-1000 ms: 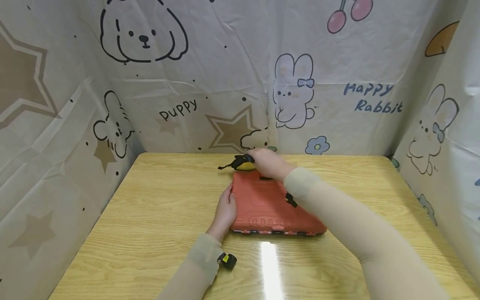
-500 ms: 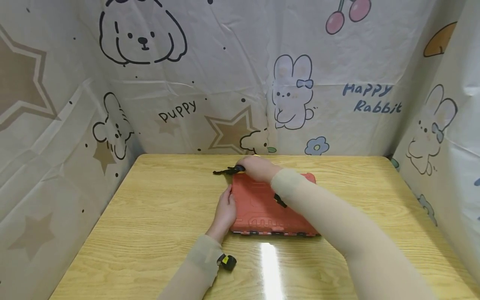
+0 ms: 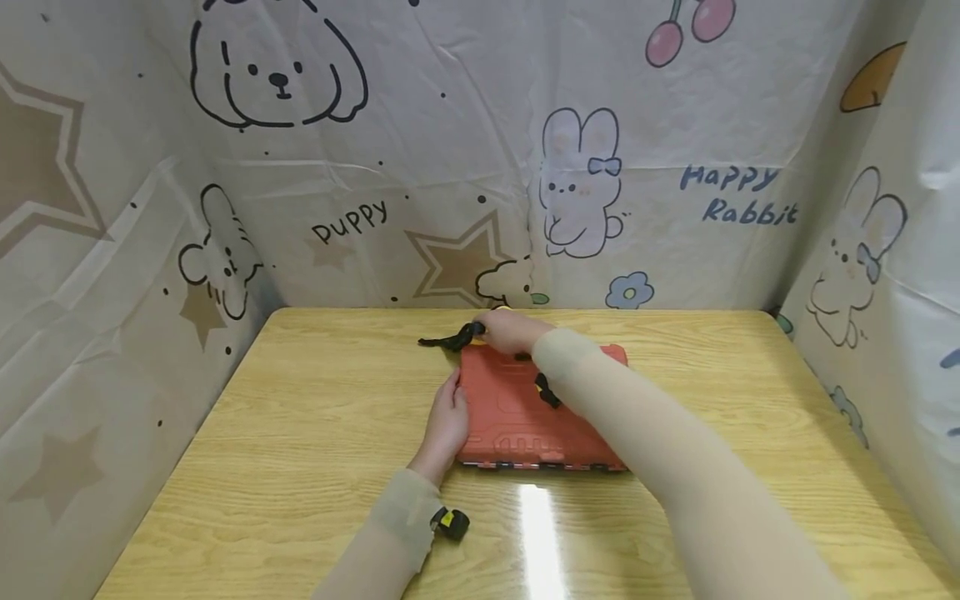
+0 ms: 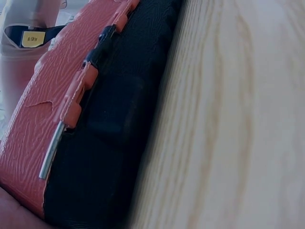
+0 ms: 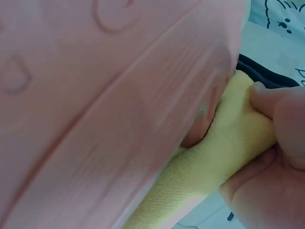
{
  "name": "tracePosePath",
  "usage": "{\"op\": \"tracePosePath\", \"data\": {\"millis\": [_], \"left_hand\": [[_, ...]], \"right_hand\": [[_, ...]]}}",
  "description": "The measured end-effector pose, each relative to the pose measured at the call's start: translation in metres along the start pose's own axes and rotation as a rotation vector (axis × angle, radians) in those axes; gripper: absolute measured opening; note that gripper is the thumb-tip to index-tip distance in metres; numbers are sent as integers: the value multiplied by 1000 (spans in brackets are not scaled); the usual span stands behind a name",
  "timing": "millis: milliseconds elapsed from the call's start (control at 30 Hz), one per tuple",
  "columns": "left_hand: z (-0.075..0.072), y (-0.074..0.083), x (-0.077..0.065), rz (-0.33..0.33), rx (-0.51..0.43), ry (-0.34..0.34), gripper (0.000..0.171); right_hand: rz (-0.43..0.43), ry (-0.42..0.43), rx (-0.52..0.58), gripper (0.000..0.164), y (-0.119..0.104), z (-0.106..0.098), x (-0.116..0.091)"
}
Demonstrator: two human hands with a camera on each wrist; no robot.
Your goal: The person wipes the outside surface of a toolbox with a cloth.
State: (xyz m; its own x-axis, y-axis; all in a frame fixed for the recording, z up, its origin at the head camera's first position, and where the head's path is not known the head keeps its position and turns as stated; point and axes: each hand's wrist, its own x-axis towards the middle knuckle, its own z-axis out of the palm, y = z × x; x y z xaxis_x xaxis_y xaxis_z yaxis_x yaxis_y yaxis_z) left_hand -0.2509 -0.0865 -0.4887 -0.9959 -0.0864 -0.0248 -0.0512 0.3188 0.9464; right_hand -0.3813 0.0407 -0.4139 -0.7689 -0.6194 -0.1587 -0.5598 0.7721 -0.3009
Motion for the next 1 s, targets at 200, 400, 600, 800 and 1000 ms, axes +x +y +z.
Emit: {"op": "tracePosePath", "data": {"millis": [200, 400, 600, 800, 1000], "left_hand": [[-1, -2, 1, 10, 6, 15, 46], [0, -1, 0, 12, 4, 23, 45], [-1, -2, 0, 24, 4, 22, 45], [0, 1, -2, 18, 9, 21, 45], [-1, 0, -1, 10, 17, 20, 46]], "right_hand": [[45, -63, 11, 29, -2, 1, 6], [51, -91, 6, 34, 0, 3, 6], [21, -72, -2, 35, 5, 4, 4], [55, -66, 40, 31, 13, 2, -2], [79, -87, 46, 27, 22, 0, -9]]}}
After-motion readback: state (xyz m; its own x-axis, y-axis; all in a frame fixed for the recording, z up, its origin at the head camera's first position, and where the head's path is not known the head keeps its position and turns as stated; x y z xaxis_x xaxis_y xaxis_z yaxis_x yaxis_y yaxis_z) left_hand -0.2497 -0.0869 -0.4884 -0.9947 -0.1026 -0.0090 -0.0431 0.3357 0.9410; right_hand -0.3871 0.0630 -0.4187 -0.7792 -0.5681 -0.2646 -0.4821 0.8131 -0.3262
